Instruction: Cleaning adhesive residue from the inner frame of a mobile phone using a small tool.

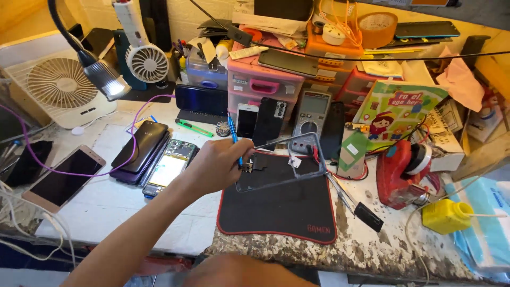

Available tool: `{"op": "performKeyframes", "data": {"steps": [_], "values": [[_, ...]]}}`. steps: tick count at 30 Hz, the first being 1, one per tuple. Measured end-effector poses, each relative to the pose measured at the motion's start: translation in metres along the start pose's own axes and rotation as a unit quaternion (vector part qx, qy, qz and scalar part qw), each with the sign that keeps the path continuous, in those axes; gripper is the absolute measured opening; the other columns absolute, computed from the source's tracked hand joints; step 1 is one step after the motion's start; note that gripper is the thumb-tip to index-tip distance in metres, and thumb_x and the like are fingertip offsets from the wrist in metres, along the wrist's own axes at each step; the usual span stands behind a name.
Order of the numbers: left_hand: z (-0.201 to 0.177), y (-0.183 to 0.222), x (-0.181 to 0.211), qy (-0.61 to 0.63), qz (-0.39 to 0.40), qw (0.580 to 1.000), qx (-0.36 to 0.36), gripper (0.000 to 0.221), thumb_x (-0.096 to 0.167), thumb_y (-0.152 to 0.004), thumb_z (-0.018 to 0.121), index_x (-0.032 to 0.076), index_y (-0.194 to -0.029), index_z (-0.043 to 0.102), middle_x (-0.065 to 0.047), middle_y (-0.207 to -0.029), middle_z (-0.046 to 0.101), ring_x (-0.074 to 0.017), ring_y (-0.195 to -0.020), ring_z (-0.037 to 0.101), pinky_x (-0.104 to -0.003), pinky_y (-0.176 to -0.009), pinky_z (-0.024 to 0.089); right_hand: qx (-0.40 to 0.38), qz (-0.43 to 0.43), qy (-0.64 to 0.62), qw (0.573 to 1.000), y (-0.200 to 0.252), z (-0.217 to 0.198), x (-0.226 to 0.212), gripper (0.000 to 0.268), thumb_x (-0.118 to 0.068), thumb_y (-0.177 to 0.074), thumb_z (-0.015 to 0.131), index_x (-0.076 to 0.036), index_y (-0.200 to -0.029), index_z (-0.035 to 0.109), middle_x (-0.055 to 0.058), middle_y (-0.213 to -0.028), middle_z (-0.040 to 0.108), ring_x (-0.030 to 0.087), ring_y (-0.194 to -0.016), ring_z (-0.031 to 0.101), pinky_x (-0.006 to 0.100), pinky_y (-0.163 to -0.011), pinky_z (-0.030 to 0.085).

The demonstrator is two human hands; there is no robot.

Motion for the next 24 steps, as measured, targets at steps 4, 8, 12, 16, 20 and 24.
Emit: {"op": "performKeyframes", "data": {"steps": [4, 8, 12, 16, 20, 24], "values": [[0.016, 0.017, -0.019, -0.005, -0.050, 0.999, -0.015, 0.009, 0.010, -0.104, 0.055, 0.007, -0.098, 0.061, -0.003, -0.056, 0.048, -0.0166, -0.043, 0.037, -0.033, -0.043, 0.027, 0.239, 0.085, 0.427, 0.868, 0.064, -0.103, -0.041, 0.029, -0.024, -0.105, 0.057, -0.005, -0.122, 0.070, 0.011, -0.124, 0.071, 0.033, -0.114, 0.068, 0.047, -0.097, 0.053], [0.024, 0.013, -0.043, 0.068, -0.140, 0.988, 0.012, 0.013, 0.011, -0.105, 0.052, 0.006, -0.097, 0.062, -0.004, -0.064, 0.064, -0.0190, -0.044, 0.051, -0.034, -0.044, 0.036, 0.341, 0.549, 0.490, 0.585, 0.155, -0.178, 0.048, 0.085, -0.065, -0.106, 0.025, -0.003, -0.162, 0.011, 0.033, -0.167, 0.003, 0.052, -0.154, 0.000, 0.058, -0.123, 0.011], [0.050, -0.024, -0.035, 0.088, -0.108, 0.990, 0.040, 0.015, 0.013, -0.106, 0.049, 0.008, -0.095, 0.059, -0.002, -0.058, 0.056, -0.0211, -0.045, 0.044, -0.036, -0.047, 0.030, 0.370, 0.133, 0.685, 0.614, 0.058, -0.063, 0.054, 0.091, -0.049, -0.087, 0.079, -0.003, -0.153, 0.037, 0.042, -0.159, 0.025, 0.063, -0.148, 0.023, 0.069, -0.119, 0.022], [0.065, -0.046, -0.021, 0.053, -0.116, 0.991, -0.034, 0.019, 0.023, -0.106, 0.054, 0.012, -0.101, 0.069, -0.008, -0.054, 0.061, -0.0274, -0.045, 0.062, -0.032, -0.043, 0.051, 0.410, 0.065, 0.582, 0.700, 0.041, -0.006, 0.036, 0.059, -0.032, -0.089, 0.073, -0.004, -0.137, 0.052, 0.033, -0.129, 0.044, 0.049, -0.111, 0.041, 0.055, -0.091, 0.034], [0.068, -0.018, -0.030, -0.031, -0.123, 0.987, -0.099, 0.016, 0.024, -0.103, 0.057, 0.015, -0.104, 0.070, -0.007, -0.054, 0.060, -0.0251, -0.045, 0.063, -0.033, -0.044, 0.052, 0.425, -0.032, 0.459, 0.780, 0.062, -0.079, -0.058, 0.031, -0.014, -0.091, 0.067, -0.005, -0.121, 0.067, 0.025, -0.099, 0.063, 0.035, -0.075, 0.058, 0.041, -0.062, 0.047], [0.070, -0.012, -0.027, -0.055, -0.107, 0.984, -0.131, 0.011, 0.020, -0.100, 0.061, 0.018, -0.097, 0.071, 0.000, -0.055, 0.063, -0.0177, -0.045, 0.064, -0.028, -0.045, 0.050, 0.427, -0.105, 0.356, 0.824, 0.113, -0.176, -0.108, 0.023, 0.000, -0.093, 0.063, -0.005, -0.109, 0.078, 0.018, -0.076, 0.078, 0.025, -0.048, 0.072, 0.030, -0.041, 0.056]]}}
Point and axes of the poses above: each hand's wrist, its own y-axis away from the middle knuckle, its own z-axis out of the palm, x = y × z, the point moved 7 cm from there along -y, towards the middle knuckle
